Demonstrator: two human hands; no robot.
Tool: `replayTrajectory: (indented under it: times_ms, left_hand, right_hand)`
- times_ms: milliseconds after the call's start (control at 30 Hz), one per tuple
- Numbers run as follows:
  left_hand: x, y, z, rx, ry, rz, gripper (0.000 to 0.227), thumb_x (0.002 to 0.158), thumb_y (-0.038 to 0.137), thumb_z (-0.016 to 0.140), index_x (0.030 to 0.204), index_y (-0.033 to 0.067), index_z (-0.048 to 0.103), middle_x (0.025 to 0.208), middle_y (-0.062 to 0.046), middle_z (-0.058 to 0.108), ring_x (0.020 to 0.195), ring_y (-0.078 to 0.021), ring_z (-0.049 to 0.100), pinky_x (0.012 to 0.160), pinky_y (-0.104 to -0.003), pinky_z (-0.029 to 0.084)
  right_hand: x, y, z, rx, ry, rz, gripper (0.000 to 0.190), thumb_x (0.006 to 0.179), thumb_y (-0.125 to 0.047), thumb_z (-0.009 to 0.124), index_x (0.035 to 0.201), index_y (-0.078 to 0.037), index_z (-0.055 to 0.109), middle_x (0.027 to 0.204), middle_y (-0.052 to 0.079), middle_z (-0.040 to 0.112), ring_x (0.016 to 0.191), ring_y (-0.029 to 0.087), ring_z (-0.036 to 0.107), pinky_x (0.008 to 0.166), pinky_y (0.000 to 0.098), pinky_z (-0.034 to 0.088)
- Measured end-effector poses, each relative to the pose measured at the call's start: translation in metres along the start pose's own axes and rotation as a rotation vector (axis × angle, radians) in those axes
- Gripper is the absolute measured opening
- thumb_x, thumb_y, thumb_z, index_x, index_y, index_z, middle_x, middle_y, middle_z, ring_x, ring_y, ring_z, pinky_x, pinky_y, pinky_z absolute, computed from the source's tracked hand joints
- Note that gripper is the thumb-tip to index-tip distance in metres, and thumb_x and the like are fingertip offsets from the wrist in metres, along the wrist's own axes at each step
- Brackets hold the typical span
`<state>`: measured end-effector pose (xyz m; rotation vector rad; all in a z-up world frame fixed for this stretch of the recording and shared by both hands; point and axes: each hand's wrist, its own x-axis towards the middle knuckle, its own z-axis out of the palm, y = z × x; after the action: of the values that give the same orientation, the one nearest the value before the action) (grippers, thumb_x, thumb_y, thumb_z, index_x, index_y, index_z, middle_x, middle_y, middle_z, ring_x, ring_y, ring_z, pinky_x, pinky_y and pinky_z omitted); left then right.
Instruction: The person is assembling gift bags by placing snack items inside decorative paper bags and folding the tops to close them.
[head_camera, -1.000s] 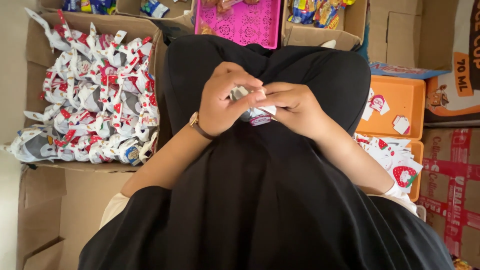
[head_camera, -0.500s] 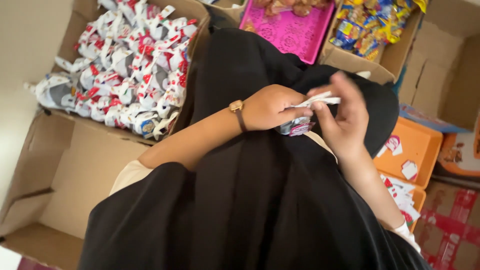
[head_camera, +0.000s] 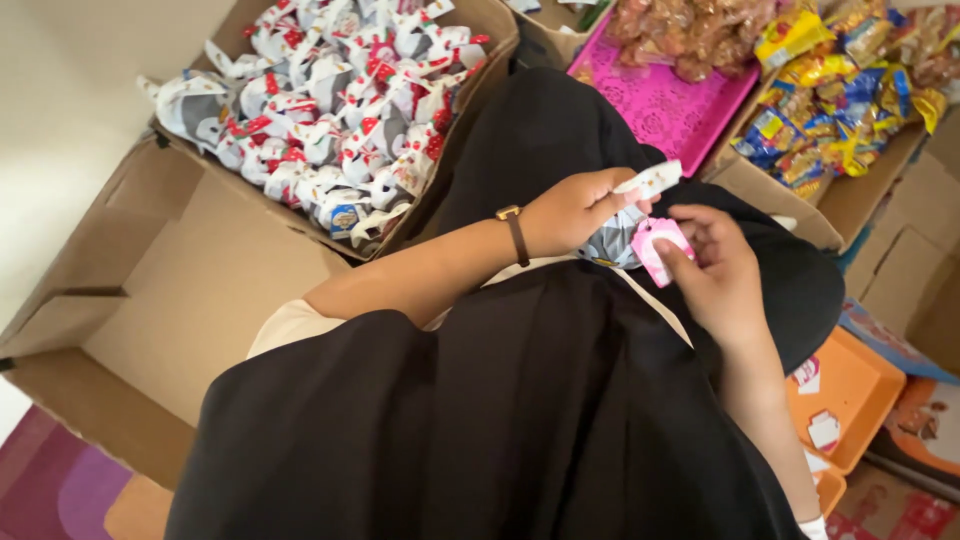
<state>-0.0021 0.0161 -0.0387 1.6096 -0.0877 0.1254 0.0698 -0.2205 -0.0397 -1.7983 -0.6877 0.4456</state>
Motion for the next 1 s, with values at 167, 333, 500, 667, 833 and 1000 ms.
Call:
replayTrajectory:
  times_ms: [167,333,500,667,833,1000]
  left_hand:
    - [0.005,-0.018,-0.017,-0.008,0.134,-0.072,0.032,0.107,0.036,0.041,0.098,0.0132,0.062,0.099,-0.016,0.075,0.094,-0.0335,0.069,0.089,-0.044,0.052]
    - [0.013,-0.024,-0.066,-0.132,0.367,-0.074,0.040,0.106,0.041,0.040,0.105,0.0147,0.070,0.103,-0.009,0.077,0.099,-0.0243,0.068,0.096,-0.038,0.051]
    - [0.031,-0.077,-0.152,0.383,0.617,0.135,0.059,0.089,0.033,0.079,0.133,0.0061,0.051,0.119,-0.009,0.070,0.102,-0.0238,0.069,0.093,-0.036,0.055]
    - [0.054,-0.160,-0.239,0.599,0.842,0.028,0.065,0.081,0.024,0.083,0.130,0.0007,0.049,0.115,-0.015,0.067,0.102,-0.0304,0.069,0.092,-0.039,0.057]
    - [0.075,-0.178,-0.264,0.717,0.945,0.034,0.051,0.074,0.020,0.091,0.103,0.0067,0.050,0.093,-0.011,0.063,0.082,-0.0292,0.066,0.078,-0.040,0.055]
    - [0.112,-0.221,-0.258,0.427,0.991,0.062,0.058,0.077,0.011,0.089,0.118,0.0072,0.048,0.109,-0.009,0.069,0.097,-0.0252,0.073,0.089,-0.036,0.060]
  right_hand:
    - [0.006,-0.010,0.017,0.180,-0.164,0.010,0.080,0.090,0.008,0.069,0.158,-0.001,0.029,0.090,0.011,0.066,0.077,0.017,0.070,0.074,0.0313,0.059]
    - [0.018,0.012,0.000,0.052,-0.219,-0.023,0.087,0.089,0.006,0.069,0.163,0.000,0.022,0.095,0.018,0.068,0.081,0.023,0.071,0.082,0.0352,0.056]
    - [0.022,0.035,-0.042,0.051,-0.020,0.206,0.074,0.096,0.010,0.058,0.162,0.006,0.026,0.109,0.023,0.059,0.096,0.029,0.059,0.091,0.0342,0.049]
    - [0.005,0.115,-0.087,0.024,0.156,0.413,0.060,0.101,0.000,0.058,0.157,0.008,0.035,0.115,0.021,0.062,0.099,0.026,0.062,0.087,0.0299,0.048]
    - [0.002,0.151,-0.106,0.334,0.328,0.495,0.047,0.105,-0.012,0.058,0.150,-0.008,0.047,0.114,0.010,0.065,0.101,0.018,0.064,0.091,0.0265,0.054]
    - [0.016,0.159,-0.099,0.402,0.251,0.554,0.042,0.104,-0.010,0.056,0.145,-0.006,0.052,0.112,0.013,0.064,0.103,0.020,0.062,0.093,0.0297,0.051]
